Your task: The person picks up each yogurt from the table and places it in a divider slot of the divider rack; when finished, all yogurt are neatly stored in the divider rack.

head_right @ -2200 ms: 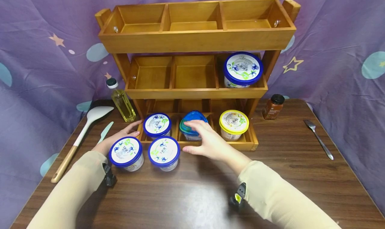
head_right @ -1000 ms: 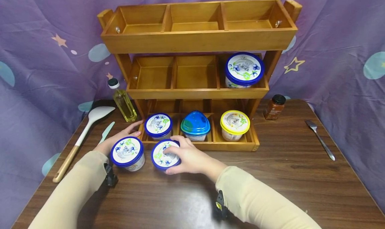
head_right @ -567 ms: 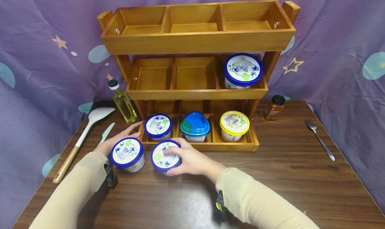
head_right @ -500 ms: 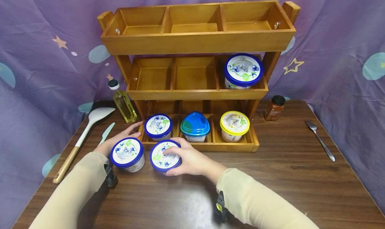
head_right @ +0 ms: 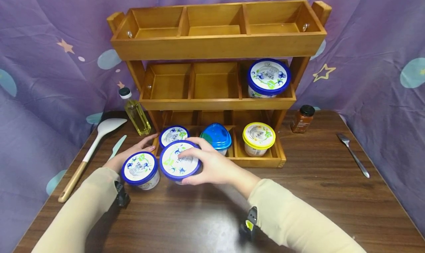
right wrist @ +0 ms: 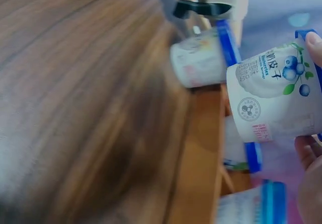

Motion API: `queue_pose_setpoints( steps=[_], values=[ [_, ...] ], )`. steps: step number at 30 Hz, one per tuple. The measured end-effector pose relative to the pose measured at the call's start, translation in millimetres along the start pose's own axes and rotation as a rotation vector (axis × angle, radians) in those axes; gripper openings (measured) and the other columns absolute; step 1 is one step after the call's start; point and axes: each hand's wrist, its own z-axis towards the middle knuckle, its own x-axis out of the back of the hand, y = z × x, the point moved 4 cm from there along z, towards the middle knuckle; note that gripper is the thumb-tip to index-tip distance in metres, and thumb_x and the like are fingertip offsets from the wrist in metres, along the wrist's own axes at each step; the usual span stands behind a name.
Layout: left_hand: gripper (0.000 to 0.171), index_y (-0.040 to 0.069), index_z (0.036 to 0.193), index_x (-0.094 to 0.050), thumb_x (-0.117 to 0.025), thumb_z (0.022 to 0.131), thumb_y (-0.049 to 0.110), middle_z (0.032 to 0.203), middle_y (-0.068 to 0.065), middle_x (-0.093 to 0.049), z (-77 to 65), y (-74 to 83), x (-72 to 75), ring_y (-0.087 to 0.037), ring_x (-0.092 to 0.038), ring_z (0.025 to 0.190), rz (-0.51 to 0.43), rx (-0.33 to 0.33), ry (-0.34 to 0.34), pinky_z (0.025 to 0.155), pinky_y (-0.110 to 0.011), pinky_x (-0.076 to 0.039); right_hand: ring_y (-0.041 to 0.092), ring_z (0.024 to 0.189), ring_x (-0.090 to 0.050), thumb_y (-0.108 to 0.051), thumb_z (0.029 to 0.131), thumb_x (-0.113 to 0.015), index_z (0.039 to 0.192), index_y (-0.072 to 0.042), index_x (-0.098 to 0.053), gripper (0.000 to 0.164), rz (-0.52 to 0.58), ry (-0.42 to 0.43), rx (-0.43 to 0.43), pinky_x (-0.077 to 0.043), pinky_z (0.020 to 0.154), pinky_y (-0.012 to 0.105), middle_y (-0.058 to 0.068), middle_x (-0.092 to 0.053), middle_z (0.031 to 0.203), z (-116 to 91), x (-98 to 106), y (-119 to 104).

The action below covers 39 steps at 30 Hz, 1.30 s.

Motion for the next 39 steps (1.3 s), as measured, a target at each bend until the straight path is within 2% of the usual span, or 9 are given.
queue_pose_setpoints(
  steps=[6,12,14,19,24,32,39],
  values=[
    [0.063,0.016,0.152,-0.009,-0.04,0.1,0.035,0.155,-0.018,-0.007,-0.1,0.4,-0.1,-0.043,-0.013,0.137,0.02,-0.037,-0.005,0.107,-0.058,-0.01,0.024,0.126,-0.038,-0.033,0.064,-0.087,0.116,-0.019,-0.062,0.06,-0.019,0.052,0.008,-0.038,0.097,0.042,0.011,-0.038,0.142,7,29,-8],
    [0.062,0.016,0.152,-0.011,-0.041,0.1,0.033,0.15,-0.024,-0.021,-0.7,-1.8,0.6,-0.043,-0.028,0.131,0.003,-0.035,0.0,0.107,-0.055,-0.017,0.024,0.128,-0.037,-0.028,0.063,-0.088,0.118,-0.015,-0.06,0.063,-0.029,0.098,0.027,-0.036,0.099,0.043,0.011,-0.037,0.142,17,54,-13],
    [0.063,0.016,0.152,-0.011,-0.041,0.1,0.034,0.148,-0.026,-0.023,-1.3,-1.7,0.4,-0.043,-0.03,0.131,-0.002,-0.032,-0.004,0.106,-0.055,-0.017,0.025,0.128,-0.036,-0.027,0.063,-0.088,0.118,-0.014,-0.06,0.063,-0.033,0.111,0.035,-0.035,0.099,0.043,0.012,-0.037,0.142,19,60,-15],
    [0.063,0.02,0.152,-0.01,-0.041,0.1,0.038,0.154,-0.019,-0.011,-2.2,-2.0,-0.4,-0.042,-0.017,0.137,-0.02,0.002,-0.011,0.107,-0.058,-0.009,0.025,0.129,-0.036,-0.025,0.063,-0.089,0.118,-0.013,-0.06,0.064,-0.048,0.124,0.043,-0.035,0.1,0.043,0.012,-0.036,0.142,24,71,-16],
    [0.064,0.023,0.152,-0.01,-0.041,0.099,0.041,0.156,-0.014,-0.007,-2.7,-2.0,-1.0,-0.041,-0.009,0.138,-0.021,0.033,0.0,0.106,-0.059,-0.008,0.025,0.13,-0.034,-0.026,0.064,-0.088,0.119,-0.013,-0.059,0.064,-0.073,0.129,0.033,-0.035,0.1,0.044,0.009,-0.034,0.144,29,83,-17],
    [0.063,0.023,0.152,-0.009,-0.04,0.1,0.04,0.153,-0.022,-0.013,-3.2,-0.6,-2.4,-0.043,-0.018,0.136,-0.031,0.026,-0.016,0.106,-0.059,-0.011,0.03,0.129,-0.034,-0.016,0.062,-0.089,0.12,-0.008,-0.058,0.066,-0.131,0.207,0.079,-0.037,0.098,0.047,0.015,-0.034,0.144,33,104,-23],
    [0.065,0.026,0.152,-0.009,-0.041,0.098,0.045,0.155,-0.017,-0.01,-2.0,-2.1,-0.6,-0.042,-0.016,0.137,-0.033,0.039,-0.012,0.106,-0.06,-0.008,0.029,0.131,-0.032,-0.016,0.064,-0.088,0.121,-0.008,-0.058,0.065,-0.175,0.272,0.044,-0.036,0.099,0.048,0.012,-0.032,0.146,39,122,-23]
  ],
)
